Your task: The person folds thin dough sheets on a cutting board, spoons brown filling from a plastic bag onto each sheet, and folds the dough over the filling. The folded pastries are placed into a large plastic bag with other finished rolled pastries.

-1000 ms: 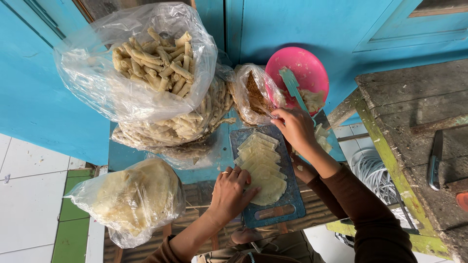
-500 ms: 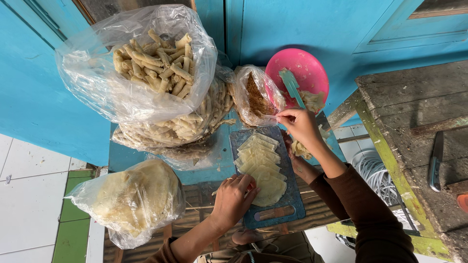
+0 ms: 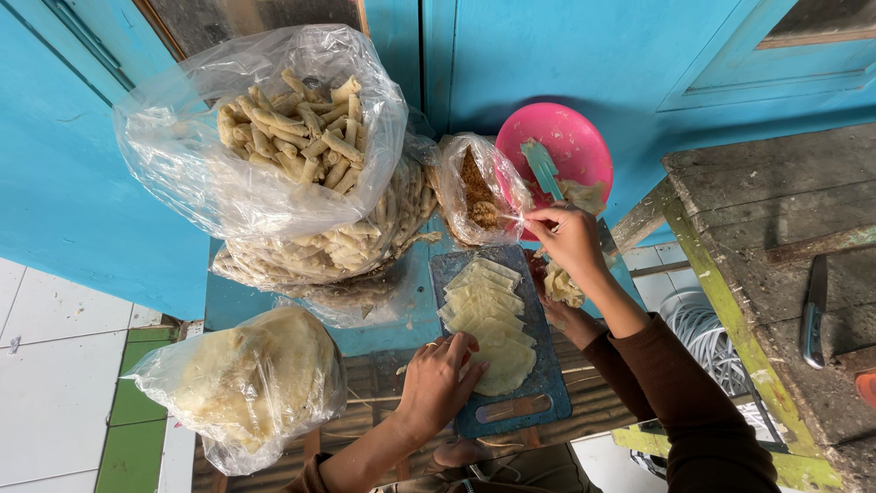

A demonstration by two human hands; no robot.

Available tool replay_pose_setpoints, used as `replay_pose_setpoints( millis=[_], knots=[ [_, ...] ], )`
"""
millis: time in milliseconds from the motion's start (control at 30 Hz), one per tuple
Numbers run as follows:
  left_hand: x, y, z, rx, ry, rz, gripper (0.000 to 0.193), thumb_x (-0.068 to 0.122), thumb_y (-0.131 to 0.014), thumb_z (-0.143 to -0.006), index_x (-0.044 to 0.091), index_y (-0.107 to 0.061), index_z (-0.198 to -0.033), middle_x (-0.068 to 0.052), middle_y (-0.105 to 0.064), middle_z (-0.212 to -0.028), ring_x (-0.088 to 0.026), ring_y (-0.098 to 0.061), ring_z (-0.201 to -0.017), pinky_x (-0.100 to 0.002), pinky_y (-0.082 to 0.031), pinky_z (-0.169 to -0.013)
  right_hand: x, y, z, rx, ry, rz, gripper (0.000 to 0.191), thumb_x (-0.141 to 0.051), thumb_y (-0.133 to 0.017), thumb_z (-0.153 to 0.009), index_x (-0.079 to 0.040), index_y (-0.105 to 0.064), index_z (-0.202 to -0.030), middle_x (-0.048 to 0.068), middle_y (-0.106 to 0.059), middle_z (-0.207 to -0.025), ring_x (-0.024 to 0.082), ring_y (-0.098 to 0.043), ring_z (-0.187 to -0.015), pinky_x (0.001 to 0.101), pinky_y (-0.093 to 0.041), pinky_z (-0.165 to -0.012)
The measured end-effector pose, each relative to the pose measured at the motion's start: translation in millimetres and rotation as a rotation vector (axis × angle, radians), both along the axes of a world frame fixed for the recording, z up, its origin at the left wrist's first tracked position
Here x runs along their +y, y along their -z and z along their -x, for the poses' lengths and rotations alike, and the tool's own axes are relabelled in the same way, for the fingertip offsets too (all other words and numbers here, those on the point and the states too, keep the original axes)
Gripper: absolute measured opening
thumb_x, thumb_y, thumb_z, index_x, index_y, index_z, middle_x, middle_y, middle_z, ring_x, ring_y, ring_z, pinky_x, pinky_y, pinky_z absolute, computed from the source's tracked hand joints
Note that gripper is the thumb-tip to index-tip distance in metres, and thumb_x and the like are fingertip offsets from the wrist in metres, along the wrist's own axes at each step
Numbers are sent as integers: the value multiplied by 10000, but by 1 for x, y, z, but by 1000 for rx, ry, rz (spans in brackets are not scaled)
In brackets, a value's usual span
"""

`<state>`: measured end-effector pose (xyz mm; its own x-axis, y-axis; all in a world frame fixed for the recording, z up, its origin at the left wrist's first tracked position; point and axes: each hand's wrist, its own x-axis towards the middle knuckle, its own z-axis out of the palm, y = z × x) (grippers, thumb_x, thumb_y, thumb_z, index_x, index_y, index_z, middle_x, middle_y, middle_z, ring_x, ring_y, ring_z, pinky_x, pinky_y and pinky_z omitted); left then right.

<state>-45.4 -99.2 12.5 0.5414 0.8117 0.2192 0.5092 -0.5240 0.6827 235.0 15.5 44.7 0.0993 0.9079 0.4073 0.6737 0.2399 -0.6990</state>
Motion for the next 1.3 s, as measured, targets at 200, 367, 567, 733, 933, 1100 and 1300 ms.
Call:
replay_pose_setpoints(
  millis=[200, 367, 567, 733, 933, 1100, 1300],
  knots=[
    [-1, 1, 0, 4, 11, -19, 254, 217, -728, -904, 103, -562, -1059, -46, -655, -771, -255, -659, -789, -419, -501, -742, 3, -2, -1, 262, -14, 151, 156, -103, -761, -920, -29, -792, -1054, 62, -791, -915, 85, -636, -511, 236, -500, -460],
    [-2, 1, 0, 28, 11, -2, 266, 192, -717, -901, 97, -543, -1079, -50, -657, -773, -269, -654, -802, -429, -497, -747, 6, -5, -7, 347, -44, 233, 186, -88, -757, -913, -24, -793, -1084, 83, -787, -888, 81, -617, -503, 239, -494, -458],
    [-1, -2, 0, 1, 9, -13, 286, 193, -729, -890, 96, -543, -1084, -59, -657, -780, -271, -656, -804, -429, -497, -747, 5, -4, 6, 309, -60, 191, 181, -112, -762, -921, -8, -784, -1067, 88, -788, -931, 75, -643, -518, 237, -511, -456],
    [-1, 0, 0, 4, 8, -19, 286, 184, -724, -895, 95, -538, -1093, -54, -657, -778, -269, -652, -814, -426, -489, -742, 6, -7, 4, 410, -65, 272, 201, -96, -756, -916, 13, -777, -1084, 92, -779, -922, 94, -620, -494, 246, -485, -451],
    [-2, 1, -1, 3, 2, -31, 301, 182, -729, -888, 100, -539, -1108, -54, -656, -785, -265, -653, -821, -427, -489, -750, 7, -11, 0, 679, -95, 342, 205, -48, -761, -895, 39, -776, -1080, 92, -746, -846, 93, -585, -509, 252, -482, -483],
    [-3, 1, -1, 1, 5, -50, 323, 192, -731, -889, 95, -534, -1126, -57, -658, -807, -271, -654, -848, -433, -486, -757, -1, -14, -5, 710, -22, 380, 222, -74, -788, -907, 43, -779, -1094, 71, -670, -776, 94, -566, -518, 244, -445, -474],
    [-8, 5, -6, 5, -10, -105, 375, 243, -742, -890, 84, -535, -1160, -79, -665, -867, -292, -646, -918, -441, -472, -797, -48, -5, -32, 723, -1, 314, 233, -87, -760, -913, 38, -758, -1111, 32, -656, -794, 70, -549, -564, 225, -412, -447]
  ],
)
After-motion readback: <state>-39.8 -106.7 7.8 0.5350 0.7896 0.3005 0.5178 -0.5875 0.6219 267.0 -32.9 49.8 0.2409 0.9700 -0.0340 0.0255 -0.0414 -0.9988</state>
